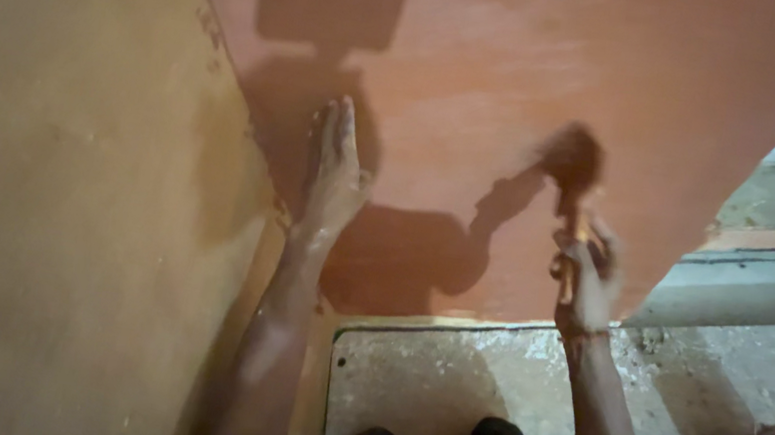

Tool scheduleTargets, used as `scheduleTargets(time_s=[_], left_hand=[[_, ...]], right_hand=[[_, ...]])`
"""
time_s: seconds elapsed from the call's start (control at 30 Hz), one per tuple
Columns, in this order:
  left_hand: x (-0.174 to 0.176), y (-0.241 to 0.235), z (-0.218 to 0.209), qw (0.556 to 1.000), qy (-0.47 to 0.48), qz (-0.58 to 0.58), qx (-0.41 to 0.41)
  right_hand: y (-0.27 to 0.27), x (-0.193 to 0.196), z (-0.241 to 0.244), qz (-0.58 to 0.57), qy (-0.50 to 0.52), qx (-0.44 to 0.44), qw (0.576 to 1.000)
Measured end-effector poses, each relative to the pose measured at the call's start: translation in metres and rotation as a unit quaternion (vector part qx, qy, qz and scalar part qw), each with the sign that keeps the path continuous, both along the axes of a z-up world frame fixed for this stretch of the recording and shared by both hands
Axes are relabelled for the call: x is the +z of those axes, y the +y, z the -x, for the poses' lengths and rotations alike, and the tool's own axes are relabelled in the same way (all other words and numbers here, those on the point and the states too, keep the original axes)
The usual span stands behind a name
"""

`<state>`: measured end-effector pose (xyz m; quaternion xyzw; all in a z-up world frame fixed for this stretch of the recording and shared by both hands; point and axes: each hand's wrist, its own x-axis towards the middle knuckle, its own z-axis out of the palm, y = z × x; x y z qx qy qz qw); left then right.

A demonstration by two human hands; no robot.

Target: The person paints a wall with reddish-brown paint using a brush. They repeatedly dip the brush into a bucket on the floor and apply paint to the lower section of the wall, covering a yellow base coat.

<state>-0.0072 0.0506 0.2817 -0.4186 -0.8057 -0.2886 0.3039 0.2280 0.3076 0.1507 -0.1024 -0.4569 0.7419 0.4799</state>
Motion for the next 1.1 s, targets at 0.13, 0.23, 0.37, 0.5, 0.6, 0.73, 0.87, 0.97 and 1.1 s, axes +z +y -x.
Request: scheduleTargets(time_s=[0.13,0.23,0.37,0.5,0.6,0.73,0.87,0.97,1.1], left_hand=[[0.001,0.008,-0.001,0.999,-0.023,0.033,0.018],[0.007,0.003,-0.002,0.998,-0.051,0.025,-0.017],[0.025,-0.002,-0.015,0.999,-0.024,-0.005,-0.030],[0.040,-0.005,-0.028,0.994,-0.032,-0.083,-0.058],[0.044,-0.004,-0.027,0.996,-0.063,-0.057,-0.040],[0.036,0.003,-0.013,0.999,-0.045,0.027,-0.014],[0.022,0.010,-0.004,0.997,-0.041,0.072,0.001],[0.018,0.012,-0.005,0.996,-0.033,0.079,0.010],[0.022,0.015,-0.012,0.997,-0.028,0.071,0.022]], right_hand=[[0.004,0.000,-0.005,-0.071,0.039,-0.163,0.983],[-0.009,0.007,0.025,-0.037,0.043,-0.115,0.992],[-0.049,0.018,0.062,-0.199,-0.019,0.192,0.961],[-0.072,0.024,0.065,-0.263,-0.118,0.353,0.890],[-0.048,0.031,0.060,-0.185,-0.087,0.305,0.930],[0.022,0.027,0.012,-0.050,-0.037,0.026,0.998],[0.057,0.008,-0.024,-0.046,-0.008,-0.181,0.982],[0.061,-0.010,-0.019,-0.059,-0.043,-0.152,0.986],[0.023,-0.033,0.022,-0.185,-0.082,0.057,0.978]])
